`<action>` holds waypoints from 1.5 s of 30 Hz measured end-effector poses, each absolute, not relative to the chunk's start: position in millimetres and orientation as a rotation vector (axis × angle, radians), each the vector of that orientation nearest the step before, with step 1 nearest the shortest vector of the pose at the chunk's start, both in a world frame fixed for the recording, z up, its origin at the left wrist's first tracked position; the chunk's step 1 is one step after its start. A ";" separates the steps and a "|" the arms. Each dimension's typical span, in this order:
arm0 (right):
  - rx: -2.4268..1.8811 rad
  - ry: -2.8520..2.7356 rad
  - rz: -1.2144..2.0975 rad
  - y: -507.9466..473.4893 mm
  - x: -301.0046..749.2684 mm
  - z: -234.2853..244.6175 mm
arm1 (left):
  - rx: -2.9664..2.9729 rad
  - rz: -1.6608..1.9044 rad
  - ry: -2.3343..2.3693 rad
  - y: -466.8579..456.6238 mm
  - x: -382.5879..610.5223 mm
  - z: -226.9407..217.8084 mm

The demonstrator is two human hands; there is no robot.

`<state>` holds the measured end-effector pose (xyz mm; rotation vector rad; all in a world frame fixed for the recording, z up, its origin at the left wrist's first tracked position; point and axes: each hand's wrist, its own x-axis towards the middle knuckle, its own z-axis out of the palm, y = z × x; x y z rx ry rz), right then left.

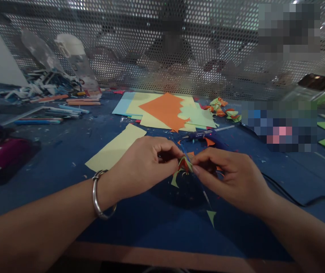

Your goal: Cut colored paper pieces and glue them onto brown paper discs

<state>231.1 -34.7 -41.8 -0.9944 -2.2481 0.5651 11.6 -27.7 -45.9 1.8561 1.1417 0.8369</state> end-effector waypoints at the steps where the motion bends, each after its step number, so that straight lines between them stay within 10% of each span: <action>1: -0.999 -2.253 0.559 -34.9 230.9 -41.6 | 1.859 0.833 1.143 -28.3 11.6 -45.4; 45: -1.018 -2.232 0.542 -37.7 228.1 -44.2 | 1.554 0.745 0.938 -27.0 15.4 -40.5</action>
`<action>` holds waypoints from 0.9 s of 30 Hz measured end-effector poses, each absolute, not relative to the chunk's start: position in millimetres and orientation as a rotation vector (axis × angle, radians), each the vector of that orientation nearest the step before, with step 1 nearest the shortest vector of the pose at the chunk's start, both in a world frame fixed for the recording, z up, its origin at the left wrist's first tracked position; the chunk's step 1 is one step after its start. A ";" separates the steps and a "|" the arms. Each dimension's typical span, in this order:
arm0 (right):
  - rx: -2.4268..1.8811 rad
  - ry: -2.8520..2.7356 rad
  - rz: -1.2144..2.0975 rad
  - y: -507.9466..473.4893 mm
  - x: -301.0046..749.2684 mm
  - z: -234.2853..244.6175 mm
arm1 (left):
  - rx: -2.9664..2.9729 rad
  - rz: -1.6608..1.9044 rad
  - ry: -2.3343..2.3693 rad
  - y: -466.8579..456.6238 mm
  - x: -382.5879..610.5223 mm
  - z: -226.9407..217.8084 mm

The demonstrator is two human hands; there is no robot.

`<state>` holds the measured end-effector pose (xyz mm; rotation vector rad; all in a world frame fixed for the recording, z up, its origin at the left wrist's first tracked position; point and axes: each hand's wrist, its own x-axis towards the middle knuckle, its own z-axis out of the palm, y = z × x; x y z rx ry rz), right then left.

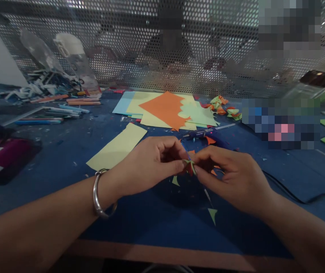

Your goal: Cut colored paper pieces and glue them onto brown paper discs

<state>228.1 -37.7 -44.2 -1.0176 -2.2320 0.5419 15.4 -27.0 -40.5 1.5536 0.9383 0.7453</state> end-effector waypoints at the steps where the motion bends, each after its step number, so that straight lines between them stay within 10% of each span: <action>1: -1.023 -2.222 0.559 -38.1 227.9 -43.5 | 1.492 0.751 0.929 -25.9 15.2 -40.0; 27: -0.768 -2.328 0.786 -41.3 231.1 -44.7 | 1.212 0.441 0.773 -16.7 4.9 -34.3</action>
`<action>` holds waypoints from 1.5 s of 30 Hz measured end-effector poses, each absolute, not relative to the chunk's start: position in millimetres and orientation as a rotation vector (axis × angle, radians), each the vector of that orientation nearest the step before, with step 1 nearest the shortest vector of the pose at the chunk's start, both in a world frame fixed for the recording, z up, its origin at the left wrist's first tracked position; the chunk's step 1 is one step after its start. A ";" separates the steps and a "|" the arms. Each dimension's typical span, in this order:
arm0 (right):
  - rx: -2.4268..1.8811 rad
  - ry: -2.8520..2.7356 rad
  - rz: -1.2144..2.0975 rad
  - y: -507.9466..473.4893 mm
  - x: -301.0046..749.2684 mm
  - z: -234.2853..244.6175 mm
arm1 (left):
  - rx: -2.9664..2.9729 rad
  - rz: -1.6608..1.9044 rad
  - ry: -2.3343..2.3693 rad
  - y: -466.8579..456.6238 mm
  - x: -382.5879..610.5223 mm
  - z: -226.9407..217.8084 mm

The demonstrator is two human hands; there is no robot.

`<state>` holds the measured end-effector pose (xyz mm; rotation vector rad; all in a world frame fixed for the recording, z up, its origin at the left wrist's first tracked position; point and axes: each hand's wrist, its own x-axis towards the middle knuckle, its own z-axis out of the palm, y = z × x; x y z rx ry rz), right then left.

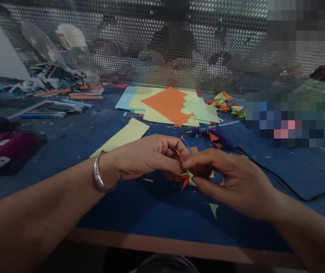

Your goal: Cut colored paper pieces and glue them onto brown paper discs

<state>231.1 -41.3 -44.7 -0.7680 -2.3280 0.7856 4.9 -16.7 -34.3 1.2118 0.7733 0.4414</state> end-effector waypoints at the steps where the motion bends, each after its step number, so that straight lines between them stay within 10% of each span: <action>1: -0.750 -2.340 0.792 -41.0 231.5 -45.1 | 1.205 0.431 0.775 -16.7 5.0 -34.2; 45: -1.036 -2.107 0.742 -33.5 242.8 -41.3 | 2.065 0.875 0.983 -33.2 5.0 -25.9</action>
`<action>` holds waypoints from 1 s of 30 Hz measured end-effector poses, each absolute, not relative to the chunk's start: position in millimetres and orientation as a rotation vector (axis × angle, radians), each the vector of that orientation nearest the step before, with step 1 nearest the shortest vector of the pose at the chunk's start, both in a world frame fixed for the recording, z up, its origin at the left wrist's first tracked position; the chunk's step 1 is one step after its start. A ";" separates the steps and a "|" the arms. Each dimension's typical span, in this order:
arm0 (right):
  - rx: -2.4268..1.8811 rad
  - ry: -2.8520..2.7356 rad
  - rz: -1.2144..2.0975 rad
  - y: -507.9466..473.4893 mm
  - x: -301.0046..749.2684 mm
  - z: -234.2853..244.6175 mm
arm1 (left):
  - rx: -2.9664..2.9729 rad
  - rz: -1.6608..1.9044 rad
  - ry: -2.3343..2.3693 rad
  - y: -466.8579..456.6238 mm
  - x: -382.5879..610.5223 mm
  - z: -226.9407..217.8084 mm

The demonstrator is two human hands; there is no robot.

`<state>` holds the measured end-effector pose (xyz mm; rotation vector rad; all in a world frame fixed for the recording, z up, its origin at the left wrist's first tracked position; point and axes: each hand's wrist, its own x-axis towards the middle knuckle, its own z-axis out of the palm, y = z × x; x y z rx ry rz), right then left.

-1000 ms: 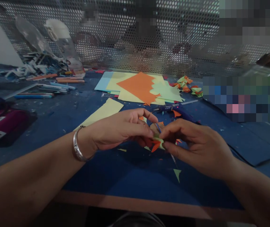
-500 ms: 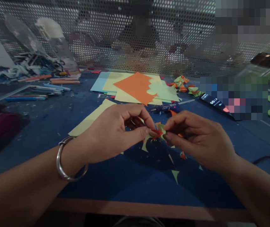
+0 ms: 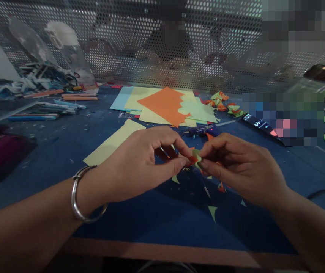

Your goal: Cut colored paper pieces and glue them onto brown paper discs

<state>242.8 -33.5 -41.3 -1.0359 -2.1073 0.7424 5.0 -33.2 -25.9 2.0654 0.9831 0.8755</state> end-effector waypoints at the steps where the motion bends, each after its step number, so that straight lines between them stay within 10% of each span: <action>1: -1.026 -2.105 0.744 -33.5 242.8 -41.4 | 2.068 0.870 0.989 -33.4 5.1 -25.8; 30: -1.045 -2.135 0.777 -36.3 241.1 -37.7 | 1.809 0.754 0.820 -25.8 3.4 -35.1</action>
